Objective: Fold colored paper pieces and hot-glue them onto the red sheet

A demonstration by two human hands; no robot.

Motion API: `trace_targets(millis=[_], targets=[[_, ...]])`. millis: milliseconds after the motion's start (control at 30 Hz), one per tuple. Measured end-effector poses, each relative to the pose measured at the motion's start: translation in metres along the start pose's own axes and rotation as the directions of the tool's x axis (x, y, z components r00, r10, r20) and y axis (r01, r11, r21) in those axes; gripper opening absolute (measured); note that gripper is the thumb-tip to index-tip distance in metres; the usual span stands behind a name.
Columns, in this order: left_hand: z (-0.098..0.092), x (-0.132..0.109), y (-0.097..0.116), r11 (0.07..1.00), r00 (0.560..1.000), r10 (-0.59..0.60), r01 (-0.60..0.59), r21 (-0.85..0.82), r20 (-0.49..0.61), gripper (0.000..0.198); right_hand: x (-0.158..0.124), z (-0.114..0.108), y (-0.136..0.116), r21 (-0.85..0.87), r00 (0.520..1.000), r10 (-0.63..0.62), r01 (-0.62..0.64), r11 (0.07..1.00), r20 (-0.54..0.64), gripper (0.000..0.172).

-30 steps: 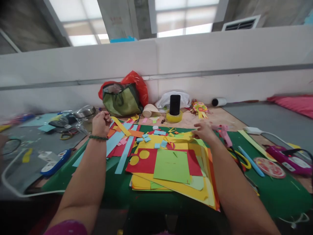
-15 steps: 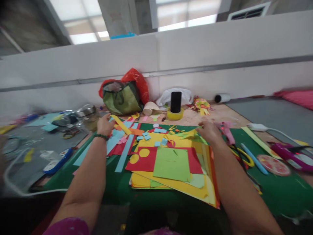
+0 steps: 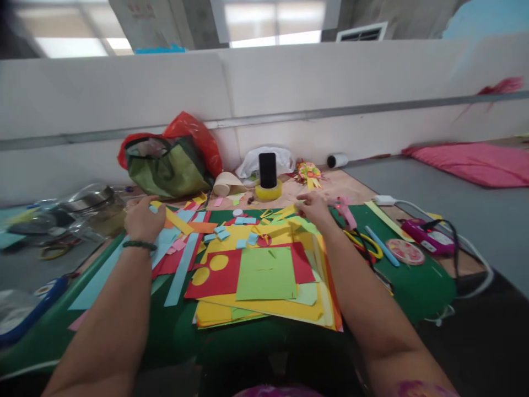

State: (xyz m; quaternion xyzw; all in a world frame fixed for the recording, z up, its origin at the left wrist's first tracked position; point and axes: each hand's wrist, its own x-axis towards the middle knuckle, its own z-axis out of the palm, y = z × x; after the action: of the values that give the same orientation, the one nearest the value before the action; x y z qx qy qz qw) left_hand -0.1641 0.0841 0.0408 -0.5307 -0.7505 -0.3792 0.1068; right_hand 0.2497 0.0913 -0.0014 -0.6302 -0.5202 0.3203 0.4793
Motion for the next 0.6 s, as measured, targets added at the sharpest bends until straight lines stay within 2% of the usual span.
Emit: trace_targets(millis=[133,267,433,500,600], targets=[[0.002,0.005,-0.010,1.000,0.998,-0.013,0.012,-0.017,-0.053,0.036,-0.001,0.006,0.007,-0.028,0.993,0.093,-0.091,0.995,0.076,0.027],[0.002,0.008,-0.016,0.994,0.989,-0.099,0.094,-0.054,-0.109,0.040,0.002,0.003,0.015,-0.228,0.989,0.126,-0.106,0.968,0.076,0.028],[0.003,0.007,-0.013,0.996,0.995,-0.088,0.088,-0.005,-0.040,0.030,0.002,-0.007,0.006,-0.432,0.997,-0.041,0.007,0.902,-0.070,0.013],[0.004,0.006,-0.013,0.997,0.997,-0.080,0.080,0.012,0.002,0.027,0.000,-0.009,0.001,-0.437,0.985,-0.107,0.037,0.899,-0.137,0.014],[0.005,0.006,-0.012,0.996,0.995,-0.074,0.070,0.050,0.065,0.027,-0.003,-0.007,-0.001,-0.338,0.946,-0.210,0.119,0.934,-0.248,0.016]])
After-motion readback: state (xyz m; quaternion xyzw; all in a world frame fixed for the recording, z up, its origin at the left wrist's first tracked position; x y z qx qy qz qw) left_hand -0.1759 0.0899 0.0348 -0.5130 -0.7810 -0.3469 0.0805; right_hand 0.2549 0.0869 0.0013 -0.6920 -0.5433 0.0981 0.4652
